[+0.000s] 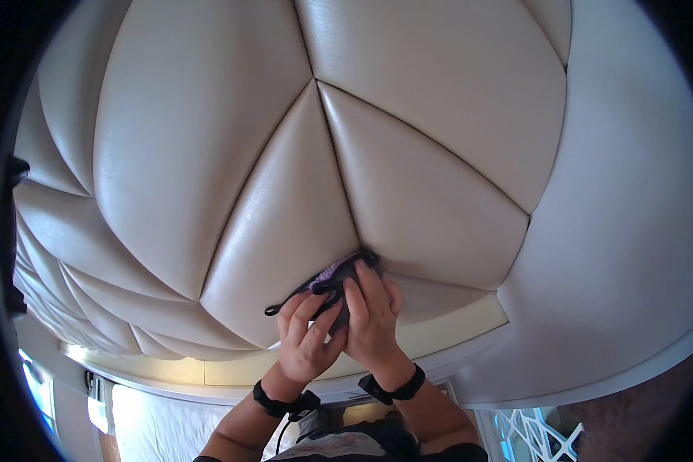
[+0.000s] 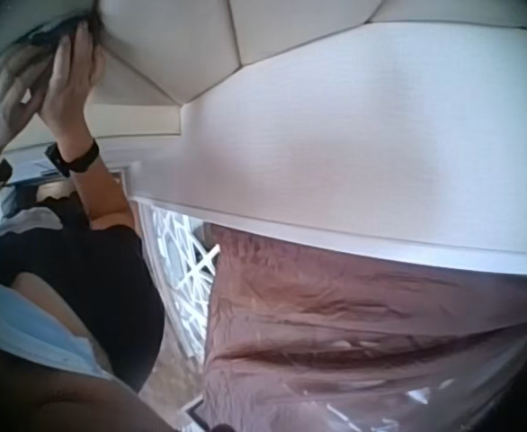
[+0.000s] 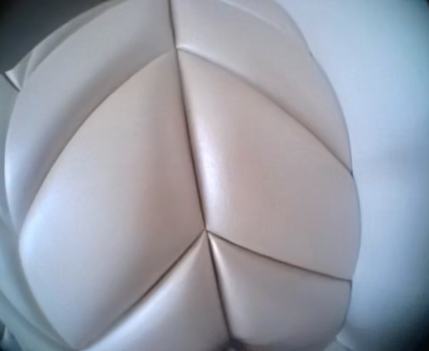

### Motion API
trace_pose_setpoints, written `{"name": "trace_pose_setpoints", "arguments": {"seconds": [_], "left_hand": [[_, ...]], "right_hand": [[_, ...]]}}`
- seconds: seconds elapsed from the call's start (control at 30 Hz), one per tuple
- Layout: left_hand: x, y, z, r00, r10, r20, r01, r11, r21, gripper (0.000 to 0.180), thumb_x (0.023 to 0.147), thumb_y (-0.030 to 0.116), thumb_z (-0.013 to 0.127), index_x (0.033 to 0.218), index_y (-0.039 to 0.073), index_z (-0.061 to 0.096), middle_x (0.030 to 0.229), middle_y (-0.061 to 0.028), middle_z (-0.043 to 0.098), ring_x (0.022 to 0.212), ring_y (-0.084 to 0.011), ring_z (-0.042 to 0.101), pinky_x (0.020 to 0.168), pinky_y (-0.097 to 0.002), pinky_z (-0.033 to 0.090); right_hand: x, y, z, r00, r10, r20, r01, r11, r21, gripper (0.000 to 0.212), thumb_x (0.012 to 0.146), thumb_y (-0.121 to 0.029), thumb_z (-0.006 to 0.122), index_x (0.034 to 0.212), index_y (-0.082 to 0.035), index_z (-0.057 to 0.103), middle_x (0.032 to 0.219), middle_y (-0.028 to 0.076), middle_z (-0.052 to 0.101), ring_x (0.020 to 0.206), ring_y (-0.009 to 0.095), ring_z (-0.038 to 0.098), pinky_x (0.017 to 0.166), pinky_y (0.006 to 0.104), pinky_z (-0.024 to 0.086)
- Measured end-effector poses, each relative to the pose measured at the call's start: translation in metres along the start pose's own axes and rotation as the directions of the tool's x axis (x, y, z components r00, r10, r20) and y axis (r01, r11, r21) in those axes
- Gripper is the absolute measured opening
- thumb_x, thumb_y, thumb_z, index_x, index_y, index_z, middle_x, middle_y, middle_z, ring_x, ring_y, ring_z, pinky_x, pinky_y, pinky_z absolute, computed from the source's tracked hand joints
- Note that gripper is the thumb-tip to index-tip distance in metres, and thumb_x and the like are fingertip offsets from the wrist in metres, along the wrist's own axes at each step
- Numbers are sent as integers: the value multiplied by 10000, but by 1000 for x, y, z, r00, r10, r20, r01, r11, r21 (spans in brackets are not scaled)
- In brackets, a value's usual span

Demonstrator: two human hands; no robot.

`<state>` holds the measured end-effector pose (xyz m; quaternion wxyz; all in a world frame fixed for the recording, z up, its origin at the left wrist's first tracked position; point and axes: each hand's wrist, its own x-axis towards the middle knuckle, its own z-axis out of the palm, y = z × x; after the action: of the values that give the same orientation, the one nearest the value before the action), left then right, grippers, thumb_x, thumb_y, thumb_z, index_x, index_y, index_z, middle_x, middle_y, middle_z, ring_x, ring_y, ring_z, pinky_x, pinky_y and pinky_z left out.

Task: The person wipes a white wall and a geometrically patterned padded headboard with a dark cloth. The person moves along the wall, cleaning around a wall-mounted control panel and then focuses on the padded surface.

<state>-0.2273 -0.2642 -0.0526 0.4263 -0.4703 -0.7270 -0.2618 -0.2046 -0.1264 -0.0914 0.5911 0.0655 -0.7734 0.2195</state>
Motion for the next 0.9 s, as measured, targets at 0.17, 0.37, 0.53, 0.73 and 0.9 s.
{"name": "trace_pose_setpoints", "arguments": {"seconds": [0.17,0.37,0.53,0.73,0.9], "left_hand": [[-24,-3,5,998,-15,65,18,999,-48,420,768,83,818,1178,77,729,1315,-100,639,1187,-321,609,974,-440,506],[17,3,-26,999,38,-34,-43,983,-179,486,737,36,805,1215,50,722,1343,-157,644,1242,-375,594,1059,-485,469],[74,-15,-52,999,40,-31,-43,994,-104,473,750,70,786,1218,59,717,1365,-148,647,1274,-394,597,1022,-480,492],[37,-43,-54,990,71,-121,-83,991,-101,475,732,74,795,1199,77,710,1354,-154,653,1254,-391,615,1025,-479,494],[-33,-69,-61,988,20,-155,-22,1000,-15,476,717,86,802,1178,98,681,1329,-138,629,1254,-393,589,1030,-507,494]], "right_hand": [[-32,4,12,1000,16,6,-15,995,-96,605,871,-137,698,1421,-23,472,1461,266,526,1299,391,541,1101,527,322],[9,-12,1,990,-33,-140,53,989,142,604,883,-131,708,1426,-21,468,1450,264,539,1255,413,557,1067,516,360],[74,-29,6,982,-21,-189,17,1000,-21,511,967,-281,602,1418,-50,540,1507,279,511,1341,470,508,1060,566,381],[48,-52,43,971,10,-240,-23,998,-50,411,987,-297,545,1338,-112,653,1505,243,520,1340,473,491,1142,622,310],[3,-86,69,993,-11,-116,2,997,-74,378,980,-280,549,1325,-190,675,1482,141,554,1298,383,487,1167,635,256]]}}
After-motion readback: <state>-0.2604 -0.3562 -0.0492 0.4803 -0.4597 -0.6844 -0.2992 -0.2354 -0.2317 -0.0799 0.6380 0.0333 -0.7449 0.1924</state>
